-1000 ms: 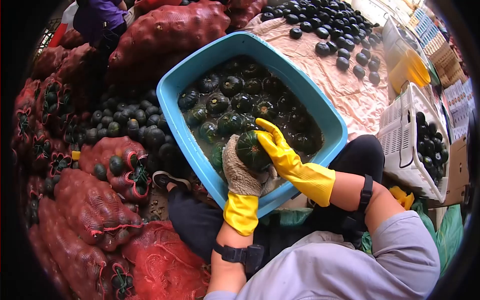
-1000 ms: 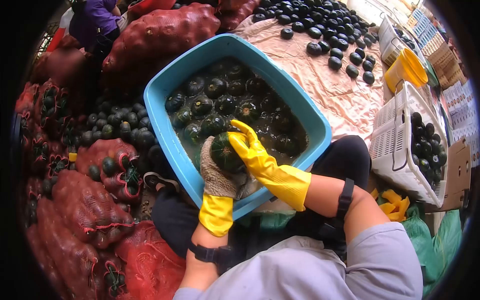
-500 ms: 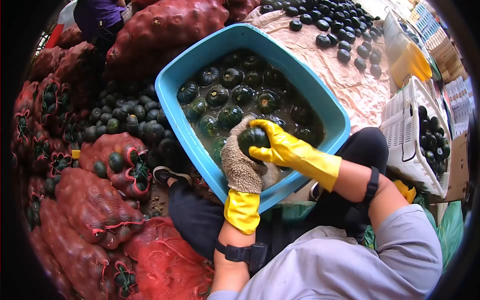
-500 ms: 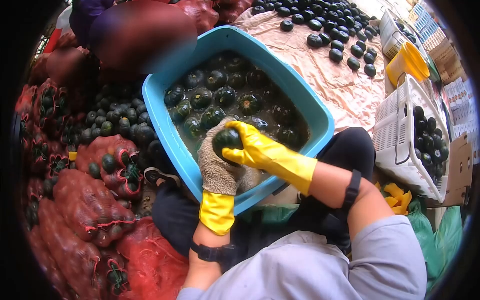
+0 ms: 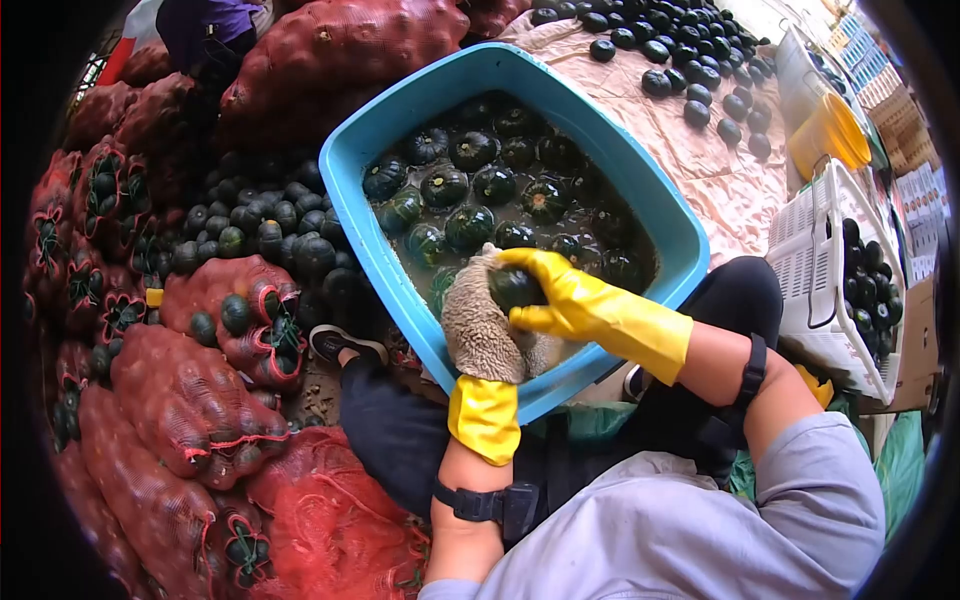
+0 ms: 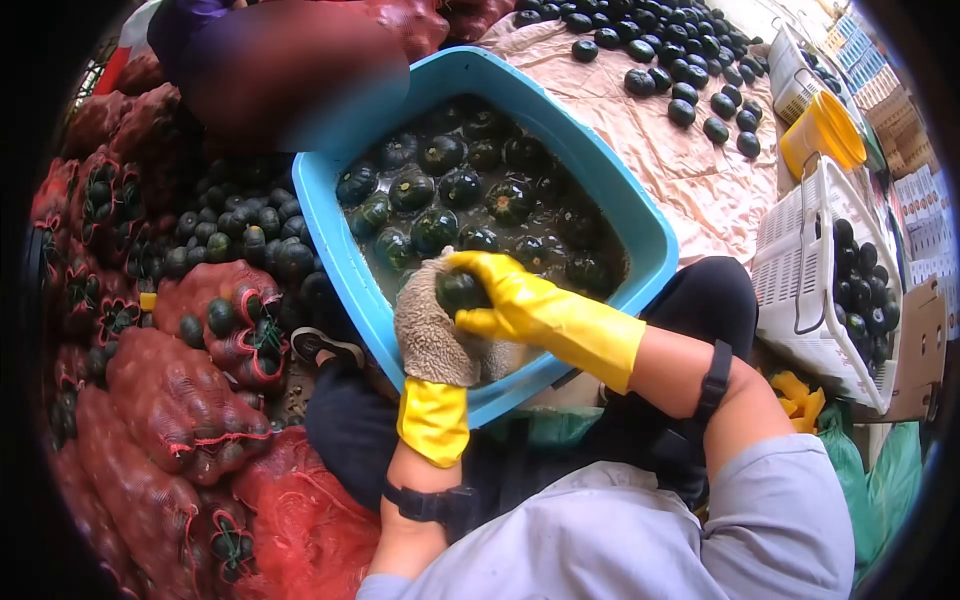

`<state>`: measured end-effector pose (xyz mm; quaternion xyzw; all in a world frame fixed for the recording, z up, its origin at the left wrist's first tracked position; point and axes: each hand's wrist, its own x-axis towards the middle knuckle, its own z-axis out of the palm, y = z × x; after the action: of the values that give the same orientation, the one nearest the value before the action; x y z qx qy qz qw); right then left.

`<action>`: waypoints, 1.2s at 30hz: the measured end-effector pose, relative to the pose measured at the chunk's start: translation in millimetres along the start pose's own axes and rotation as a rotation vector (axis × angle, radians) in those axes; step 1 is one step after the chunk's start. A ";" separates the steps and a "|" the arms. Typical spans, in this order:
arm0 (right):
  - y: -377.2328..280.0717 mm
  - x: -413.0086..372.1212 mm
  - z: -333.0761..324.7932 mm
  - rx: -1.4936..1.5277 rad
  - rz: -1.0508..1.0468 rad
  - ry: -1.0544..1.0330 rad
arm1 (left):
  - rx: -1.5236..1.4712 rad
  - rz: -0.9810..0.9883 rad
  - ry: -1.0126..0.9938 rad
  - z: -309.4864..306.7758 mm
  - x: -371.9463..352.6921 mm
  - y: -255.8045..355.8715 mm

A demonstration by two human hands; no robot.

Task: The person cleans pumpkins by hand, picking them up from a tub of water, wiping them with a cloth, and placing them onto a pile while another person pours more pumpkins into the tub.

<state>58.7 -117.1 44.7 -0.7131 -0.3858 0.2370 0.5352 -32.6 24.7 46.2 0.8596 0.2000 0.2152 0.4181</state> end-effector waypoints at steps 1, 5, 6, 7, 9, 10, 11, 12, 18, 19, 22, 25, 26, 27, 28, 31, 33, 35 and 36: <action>-14.8 -0.5 -7.3 -0.109 -0.018 -0.067 | 0.096 0.174 -0.065 -13.9 3.3 2.0; -50.3 -8.1 -18.9 0.324 0.264 -0.150 | -0.098 0.331 -0.155 -35.0 4.5 -2.3; -22.2 -6.3 -9.6 0.538 0.271 -0.134 | -0.142 0.287 -0.125 -25.7 1.5 -6.1; 25.3 -6.1 14.3 0.801 0.174 -0.043 | -0.246 0.206 -0.080 -12.7 -2.2 -8.1; -2.7 -7.2 27.4 1.077 0.507 0.236 | -0.529 -0.020 -0.001 5.0 -9.0 -2.3; -1.3 -5.0 27.4 1.029 0.538 0.278 | -0.577 -0.079 0.029 7.7 -9.2 2.7; 6.3 -2.5 21.1 0.859 0.375 0.157 | -0.579 -0.112 0.049 8.0 -8.6 5.4; 14.2 0.7 10.4 0.687 0.216 0.040 | -0.480 -0.088 0.062 5.0 -7.3 5.8; -64.7 -9.4 -23.4 0.310 0.256 -0.175 | -0.046 0.115 -0.116 -51.1 -5.2 17.2; -61.3 -8.5 -18.0 0.494 0.288 -0.149 | -0.074 0.194 0.029 -39.2 -19.1 7.6; -15.3 -7.4 16.2 0.646 0.201 0.056 | -0.673 -0.101 -0.061 -10.9 -15.0 8.9; 12.9 -8.7 24.3 0.544 0.127 0.090 | -0.060 0.165 -0.101 -14.9 -2.7 15.9; 7.5 -10.8 19.2 0.424 0.170 0.045 | 0.055 0.083 -0.127 -18.8 -2.9 10.1; 2.0 -12.0 16.2 0.429 0.200 0.023 | 0.173 0.005 -0.161 -22.7 -3.2 4.4; -4.7 -12.7 11.8 0.437 0.233 0.003 | -0.141 -0.293 -0.206 -24.5 1.4 3.9; -48.7 -8.9 -36.9 0.114 0.464 -0.164 | -1.356 -1.072 0.025 -34.7 10.1 13.4; -44.9 3.6 -81.1 0.134 0.480 -0.122 | -1.329 -1.029 -0.226 -49.7 15.9 -1.3; -6.6 32.5 -144.3 0.502 0.329 0.160 | -1.325 -0.990 -0.293 -56.1 19.4 1.9; 11.3 52.5 -186.4 0.682 0.189 0.284 | -1.326 -0.928 -0.229 -50.4 17.1 -1.0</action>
<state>233.0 -184.5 96.6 -0.5520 -0.1393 0.2990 0.7658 -45.7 66.1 76.9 0.2799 0.3227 0.0046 0.9042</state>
